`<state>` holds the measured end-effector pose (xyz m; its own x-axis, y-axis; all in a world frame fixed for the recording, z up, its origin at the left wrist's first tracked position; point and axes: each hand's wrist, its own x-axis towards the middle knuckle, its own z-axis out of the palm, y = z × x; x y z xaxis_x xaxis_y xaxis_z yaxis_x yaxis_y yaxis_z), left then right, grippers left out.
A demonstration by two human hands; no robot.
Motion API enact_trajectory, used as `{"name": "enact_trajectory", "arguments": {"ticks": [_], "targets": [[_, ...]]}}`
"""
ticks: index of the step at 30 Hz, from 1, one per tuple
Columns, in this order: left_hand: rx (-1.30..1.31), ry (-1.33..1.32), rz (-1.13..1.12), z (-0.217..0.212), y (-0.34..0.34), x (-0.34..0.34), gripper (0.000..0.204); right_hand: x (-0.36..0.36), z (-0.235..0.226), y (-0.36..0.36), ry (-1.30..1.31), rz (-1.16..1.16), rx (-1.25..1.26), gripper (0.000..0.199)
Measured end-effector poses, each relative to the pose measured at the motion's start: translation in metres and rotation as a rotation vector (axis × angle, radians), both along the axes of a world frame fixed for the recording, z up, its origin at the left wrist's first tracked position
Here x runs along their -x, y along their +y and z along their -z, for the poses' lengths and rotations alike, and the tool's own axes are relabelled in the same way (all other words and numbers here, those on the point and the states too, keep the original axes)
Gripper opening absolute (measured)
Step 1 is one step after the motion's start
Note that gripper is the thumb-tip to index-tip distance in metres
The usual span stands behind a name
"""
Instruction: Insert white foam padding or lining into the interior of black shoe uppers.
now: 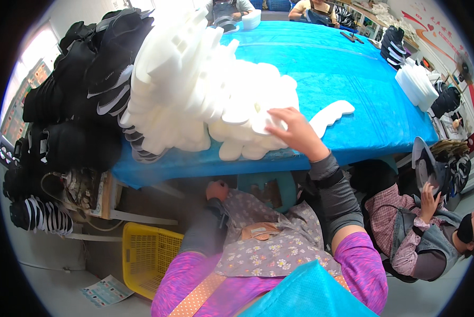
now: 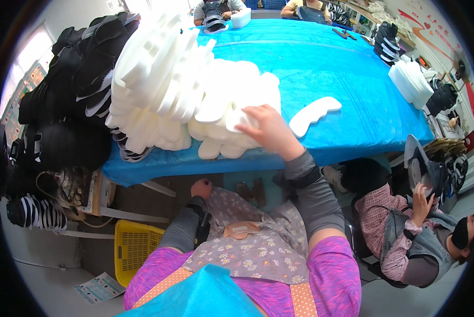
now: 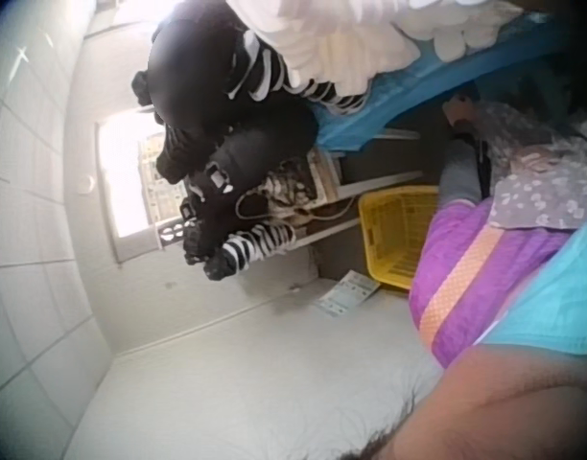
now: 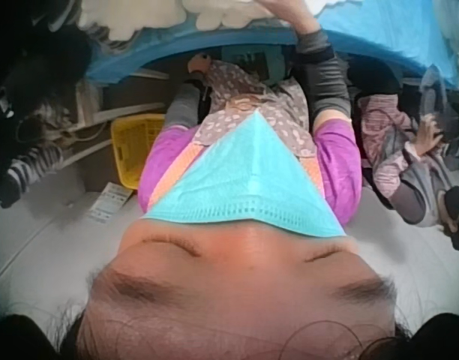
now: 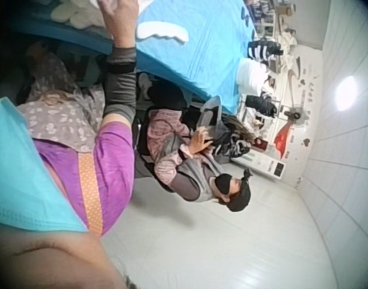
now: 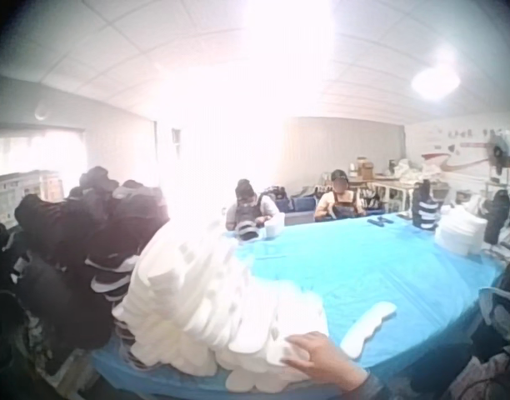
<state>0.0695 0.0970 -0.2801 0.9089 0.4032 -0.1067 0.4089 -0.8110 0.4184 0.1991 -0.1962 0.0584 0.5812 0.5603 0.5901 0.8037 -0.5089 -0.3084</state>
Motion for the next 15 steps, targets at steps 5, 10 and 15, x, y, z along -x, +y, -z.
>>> {"name": "enact_trajectory", "arguments": {"ticks": [5, 10, 15], "targets": [[-0.023, 0.027, -0.034, 0.003, 0.008, 0.007, 0.032, -0.033, 0.014, -0.037, 0.08, 0.203, -0.421, 0.031], [0.044, -0.016, 0.029, -0.007, -0.006, -0.009, 0.032, -0.081, 0.119, -0.119, -0.055, 0.616, -0.117, 0.048], [0.046, -0.011, 0.017, -0.011, 0.006, 0.006, 0.034, -0.061, 0.124, -0.092, 0.182, 0.599, 0.174, 0.073]]}}
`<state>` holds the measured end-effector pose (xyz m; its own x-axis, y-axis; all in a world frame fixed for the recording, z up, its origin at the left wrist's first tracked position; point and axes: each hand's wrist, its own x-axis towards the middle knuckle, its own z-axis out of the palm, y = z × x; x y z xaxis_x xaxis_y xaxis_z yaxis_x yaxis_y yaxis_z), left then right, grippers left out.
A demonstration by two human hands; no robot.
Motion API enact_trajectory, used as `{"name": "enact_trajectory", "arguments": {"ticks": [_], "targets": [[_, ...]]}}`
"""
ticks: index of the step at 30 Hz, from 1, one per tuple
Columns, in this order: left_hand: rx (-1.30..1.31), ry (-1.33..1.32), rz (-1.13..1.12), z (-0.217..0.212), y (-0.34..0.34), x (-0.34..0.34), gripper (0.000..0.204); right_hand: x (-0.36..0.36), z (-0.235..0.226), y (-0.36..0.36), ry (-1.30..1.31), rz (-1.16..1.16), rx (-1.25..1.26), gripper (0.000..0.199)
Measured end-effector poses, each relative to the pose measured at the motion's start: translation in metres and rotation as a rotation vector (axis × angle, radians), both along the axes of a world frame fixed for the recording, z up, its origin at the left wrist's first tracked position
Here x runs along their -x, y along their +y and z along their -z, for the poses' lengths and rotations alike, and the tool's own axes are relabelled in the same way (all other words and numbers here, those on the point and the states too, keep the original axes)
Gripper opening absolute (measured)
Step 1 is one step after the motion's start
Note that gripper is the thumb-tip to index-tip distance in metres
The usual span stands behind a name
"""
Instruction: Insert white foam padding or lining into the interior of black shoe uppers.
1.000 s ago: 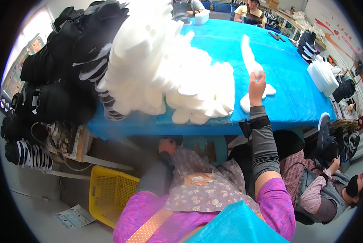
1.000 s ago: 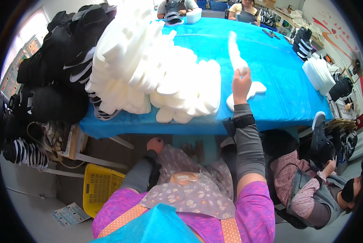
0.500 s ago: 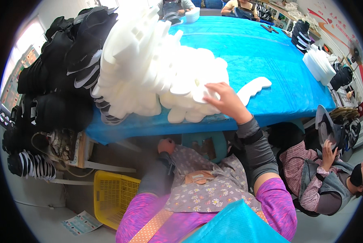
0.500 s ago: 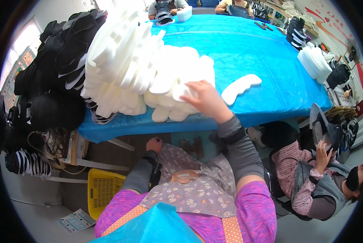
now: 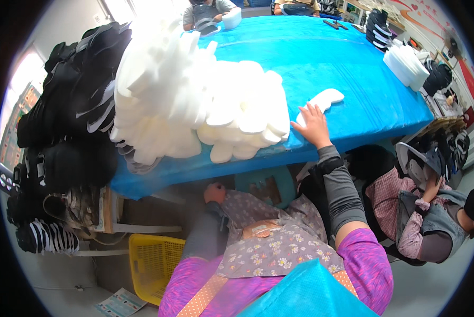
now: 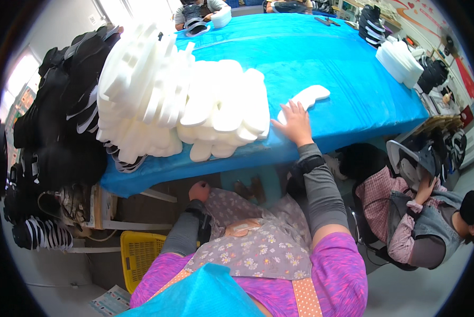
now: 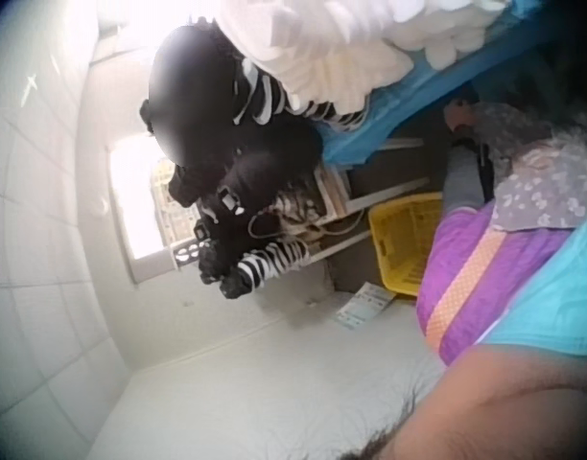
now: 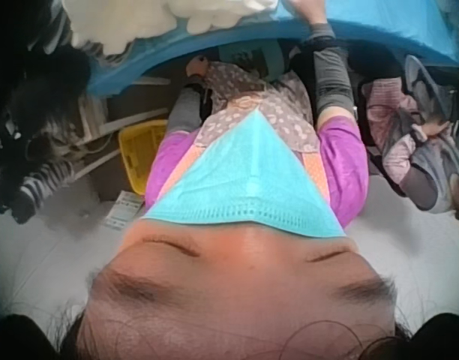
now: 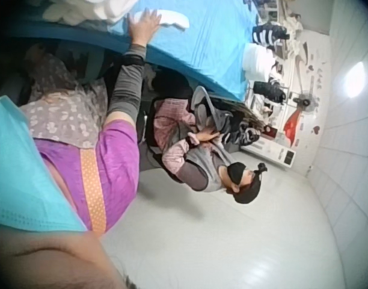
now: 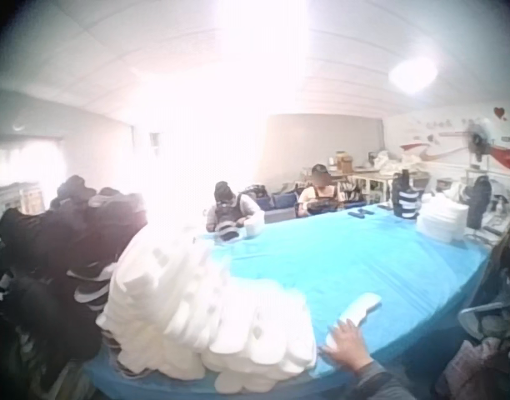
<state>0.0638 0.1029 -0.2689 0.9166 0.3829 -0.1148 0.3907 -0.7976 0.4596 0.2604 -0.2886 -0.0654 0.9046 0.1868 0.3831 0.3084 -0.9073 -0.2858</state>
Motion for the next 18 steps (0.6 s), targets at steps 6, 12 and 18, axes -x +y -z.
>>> {"name": "enact_trajectory", "arguments": {"ticks": [6, 12, 18], "targets": [[0.053, 0.077, -0.019, -0.021, -0.014, -0.005, 0.036, 0.006, -0.006, -0.016, -0.008, 0.008, -0.033, 0.073], [0.02, 0.025, -0.045, -0.008, -0.004, 0.005, 0.036, 0.005, -0.002, -0.013, -0.027, 0.005, -0.091, 0.065], [0.058, -0.026, -0.04, -0.008, -0.002, 0.008, 0.037, 0.005, -0.001, -0.012, -0.057, 0.003, -0.087, 0.061]]}}
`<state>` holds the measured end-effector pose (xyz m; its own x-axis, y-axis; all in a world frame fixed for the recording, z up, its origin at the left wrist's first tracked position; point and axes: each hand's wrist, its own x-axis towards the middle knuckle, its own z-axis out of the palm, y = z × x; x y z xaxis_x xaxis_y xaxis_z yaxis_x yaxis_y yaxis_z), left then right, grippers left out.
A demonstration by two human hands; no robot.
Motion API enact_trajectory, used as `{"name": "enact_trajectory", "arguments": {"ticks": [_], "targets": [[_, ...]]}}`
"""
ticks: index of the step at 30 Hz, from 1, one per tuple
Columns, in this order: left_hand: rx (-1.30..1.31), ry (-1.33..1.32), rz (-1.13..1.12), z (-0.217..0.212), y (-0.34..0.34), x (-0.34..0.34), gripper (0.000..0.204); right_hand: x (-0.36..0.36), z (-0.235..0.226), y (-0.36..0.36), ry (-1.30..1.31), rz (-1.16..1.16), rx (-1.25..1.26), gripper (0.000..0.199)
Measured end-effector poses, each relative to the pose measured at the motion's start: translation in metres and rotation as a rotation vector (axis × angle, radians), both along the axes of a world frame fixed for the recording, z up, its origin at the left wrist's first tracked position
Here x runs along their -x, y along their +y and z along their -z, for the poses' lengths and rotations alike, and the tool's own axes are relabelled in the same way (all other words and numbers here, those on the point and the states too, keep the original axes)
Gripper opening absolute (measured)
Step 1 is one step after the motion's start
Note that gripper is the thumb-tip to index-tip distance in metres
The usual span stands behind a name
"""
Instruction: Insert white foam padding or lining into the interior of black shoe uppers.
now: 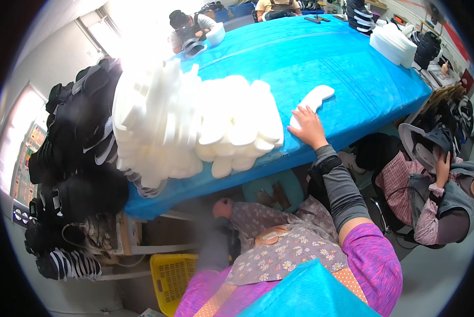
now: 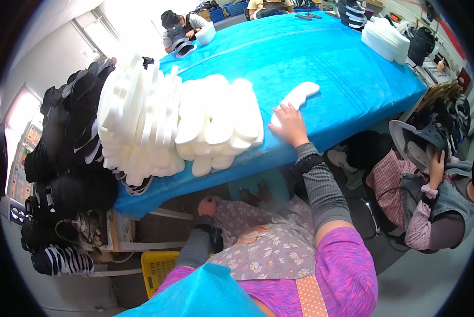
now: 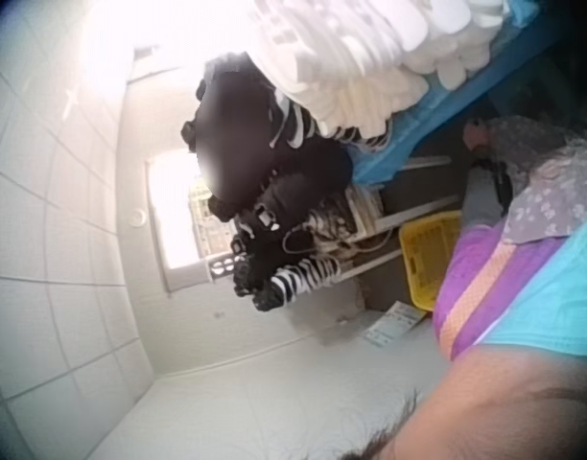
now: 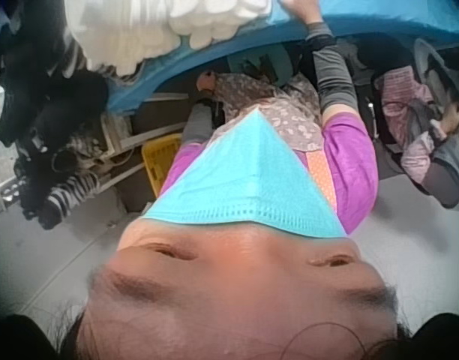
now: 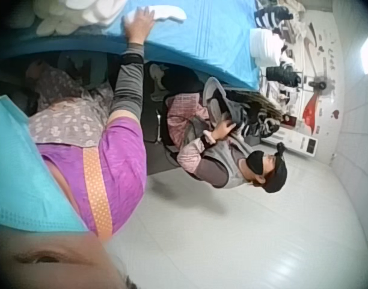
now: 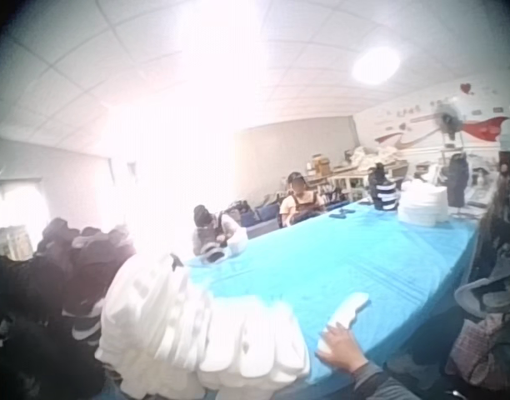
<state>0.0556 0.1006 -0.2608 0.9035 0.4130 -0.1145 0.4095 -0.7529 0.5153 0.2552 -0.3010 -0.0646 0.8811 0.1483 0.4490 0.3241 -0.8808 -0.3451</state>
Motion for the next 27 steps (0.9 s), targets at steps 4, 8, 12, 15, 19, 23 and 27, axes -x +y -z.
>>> {"name": "enact_trajectory", "arguments": {"ticks": [4, 8, 12, 15, 19, 23, 27], "targets": [[-0.015, -0.014, 0.009, 0.004, 0.002, -0.002, 0.038, 0.001, 0.002, -0.004, -0.025, -0.014, -0.023, 0.062], [-0.022, -0.001, 0.188, -0.003, -0.008, -0.012, 0.038, 0.0, 0.016, -0.024, -0.173, -0.033, -0.122, 0.054], [-0.012, -0.094, 0.084, 0.041, 0.038, 0.004, 0.034, -0.002, 0.018, 0.015, -0.223, -0.04, -0.397, 0.038], [0.011, -0.052, 0.153, 0.043, 0.025, -0.015, 0.033, 0.003, 0.019, 0.003, -0.31, 0.105, -0.391, 0.038], [0.085, -0.105, 0.221, 0.048, 0.035, -0.019, 0.033, 0.009, 0.007, 0.005, -0.244, 0.128, -0.468, 0.039], [-0.021, -0.09, -0.011, 0.041, 0.012, -0.01, 0.034, 0.016, 0.007, 0.005, -0.214, 0.118, -0.434, 0.043], [-0.002, -0.104, 0.037, 0.031, 0.007, -0.01, 0.035, 0.012, 0.014, -0.003, -0.24, 0.109, -0.367, 0.048]]}}
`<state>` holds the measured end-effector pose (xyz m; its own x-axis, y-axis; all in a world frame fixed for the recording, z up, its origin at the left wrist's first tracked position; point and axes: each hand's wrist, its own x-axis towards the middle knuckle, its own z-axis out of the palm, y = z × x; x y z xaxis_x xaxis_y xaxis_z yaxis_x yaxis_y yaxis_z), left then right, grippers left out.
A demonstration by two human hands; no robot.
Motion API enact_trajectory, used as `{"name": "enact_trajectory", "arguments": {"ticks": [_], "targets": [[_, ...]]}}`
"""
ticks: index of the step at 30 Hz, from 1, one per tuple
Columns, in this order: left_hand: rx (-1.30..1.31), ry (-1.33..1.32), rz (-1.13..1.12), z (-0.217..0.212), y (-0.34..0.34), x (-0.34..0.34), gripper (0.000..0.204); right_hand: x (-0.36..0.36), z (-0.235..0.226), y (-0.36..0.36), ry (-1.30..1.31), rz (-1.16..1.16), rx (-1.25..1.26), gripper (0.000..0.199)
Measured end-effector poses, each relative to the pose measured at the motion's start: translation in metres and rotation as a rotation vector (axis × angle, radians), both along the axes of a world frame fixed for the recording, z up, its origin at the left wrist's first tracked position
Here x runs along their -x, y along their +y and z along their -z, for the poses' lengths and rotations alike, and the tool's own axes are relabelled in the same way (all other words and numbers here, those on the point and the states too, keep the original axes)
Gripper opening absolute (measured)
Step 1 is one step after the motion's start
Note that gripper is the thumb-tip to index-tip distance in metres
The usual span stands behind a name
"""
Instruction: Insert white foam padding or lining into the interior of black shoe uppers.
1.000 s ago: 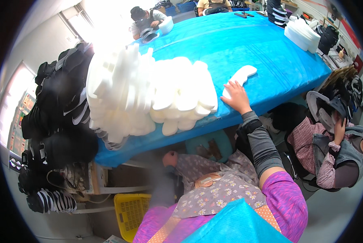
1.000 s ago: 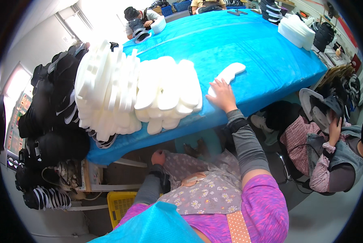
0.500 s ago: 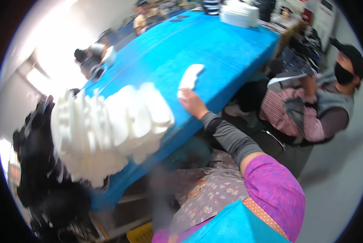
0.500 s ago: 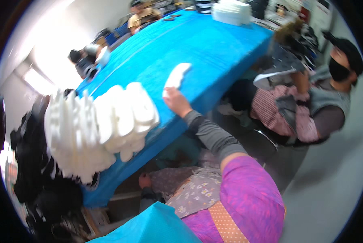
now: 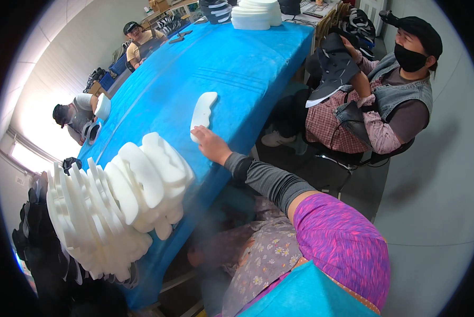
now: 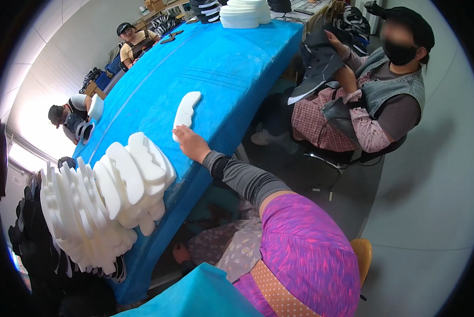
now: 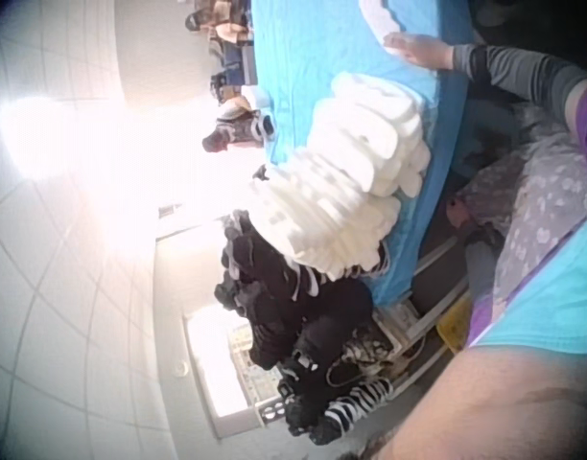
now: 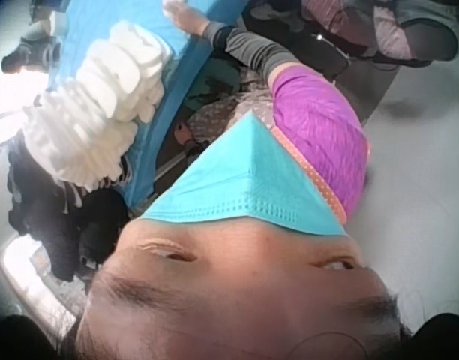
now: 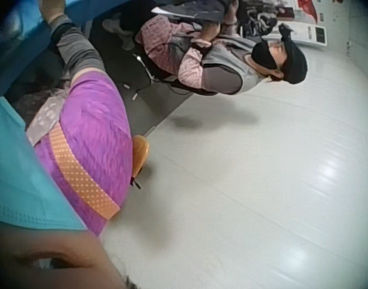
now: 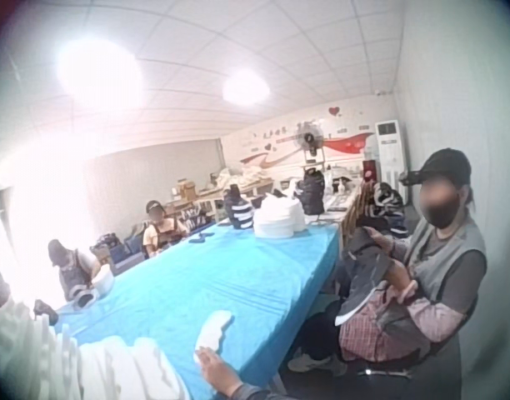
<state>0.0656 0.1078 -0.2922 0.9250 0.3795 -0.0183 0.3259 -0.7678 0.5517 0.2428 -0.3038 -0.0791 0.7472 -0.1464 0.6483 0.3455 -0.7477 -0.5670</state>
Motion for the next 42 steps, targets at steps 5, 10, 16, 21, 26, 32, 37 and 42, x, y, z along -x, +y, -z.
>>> {"name": "enact_trajectory", "arguments": {"ticks": [5, 10, 16, 21, 26, 32, 37, 42], "targets": [[-0.048, -0.052, -0.062, 0.007, 0.001, 0.0, 0.037, -0.004, 0.005, 0.001, -0.021, -0.011, 0.01, 0.047], [0.003, -0.011, -0.122, 0.017, 0.009, -0.006, 0.039, -0.007, 0.007, 0.0, -0.005, -0.02, 0.005, 0.045], [-0.021, 0.093, 0.061, 0.006, 0.022, 0.0, 0.045, -0.012, 0.01, 0.002, 0.018, -0.032, 0.025, 0.049], [0.025, 0.088, 0.032, -0.013, -0.001, -0.006, 0.046, -0.013, 0.017, -0.014, -0.017, 0.026, 0.066, 0.047], [0.046, 0.092, 0.026, -0.006, 0.011, 0.004, 0.042, -0.009, 0.01, 0.002, -0.016, 0.0, 0.073, 0.043], [0.038, 0.057, 0.008, -0.005, 0.004, 0.001, 0.04, -0.009, 0.008, -0.002, -0.042, 0.005, 0.094, 0.039], [0.027, 0.058, -0.019, -0.009, 0.006, 0.003, 0.039, -0.009, 0.007, 0.001, -0.04, 0.013, 0.098, 0.039], [0.022, 0.076, -0.019, -0.016, 0.001, 0.005, 0.038, -0.008, 0.008, 0.0, -0.024, 0.017, 0.088, 0.039]]}}
